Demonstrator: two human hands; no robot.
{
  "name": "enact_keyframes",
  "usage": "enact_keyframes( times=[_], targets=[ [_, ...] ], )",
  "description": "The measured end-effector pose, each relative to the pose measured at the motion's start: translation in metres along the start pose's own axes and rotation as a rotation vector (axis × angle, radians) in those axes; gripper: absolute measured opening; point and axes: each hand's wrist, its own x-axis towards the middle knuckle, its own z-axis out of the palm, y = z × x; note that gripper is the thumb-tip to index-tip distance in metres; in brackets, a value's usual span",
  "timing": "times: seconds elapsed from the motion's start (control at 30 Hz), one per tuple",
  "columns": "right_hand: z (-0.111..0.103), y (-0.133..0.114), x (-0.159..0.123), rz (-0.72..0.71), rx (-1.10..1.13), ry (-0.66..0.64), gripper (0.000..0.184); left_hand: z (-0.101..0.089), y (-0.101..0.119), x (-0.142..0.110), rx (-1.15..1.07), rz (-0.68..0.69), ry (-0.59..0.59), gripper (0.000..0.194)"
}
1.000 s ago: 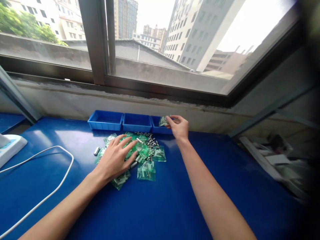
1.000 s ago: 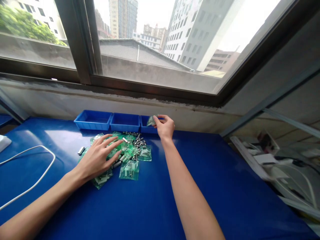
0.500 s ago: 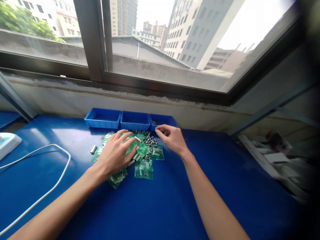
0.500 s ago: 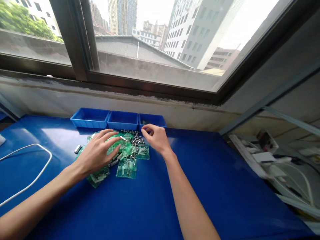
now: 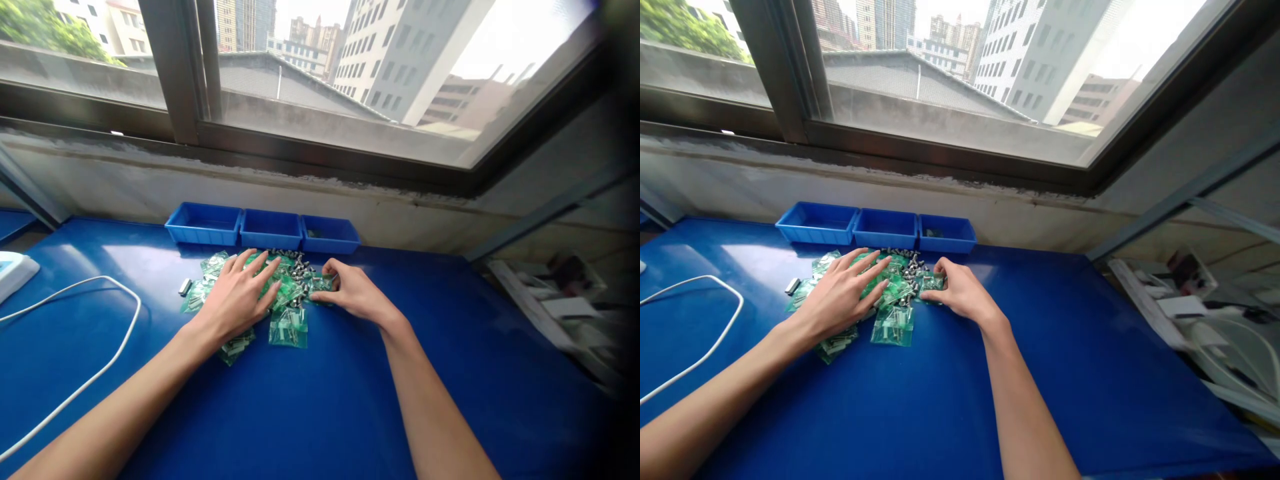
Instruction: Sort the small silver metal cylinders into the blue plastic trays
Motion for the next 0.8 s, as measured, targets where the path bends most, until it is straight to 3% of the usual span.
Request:
enact_keyframes(
  times=[0.13, 0.33, 0.6, 0.7, 0.8],
  targets=[
    [0.004, -0.003, 0.003, 0.049, 0.124, 0.070, 0.036, -0.003, 0.005, -0.001, 0.010, -0.020, 0.005, 0.054],
    [0.008, -0.017, 0.006, 0.099, 0.199, 0.230, 0.044, -0.005, 0.011, -0.005, -0.004, 0.033, 0.013, 0.049],
    [0.009, -0.029, 0.007, -0.036, 0.298, 0.542, 0.035, 0.000, 0.010, -0.007, -0.028, 0.055, 0.025, 0.047],
    [0.011, -0.028, 0.010, -0.058, 0.490, 0.536, 0.033, 0.000, 0.009, -0.007, -0.037, 0.052, 0.028, 0.047],
    [0.014, -0.028, 0.010, -0.109, 0.685, 0.417, 0.032, -0.001, 0.009, -0.008, -0.044, 0.046, 0.025, 0.047]
  ],
)
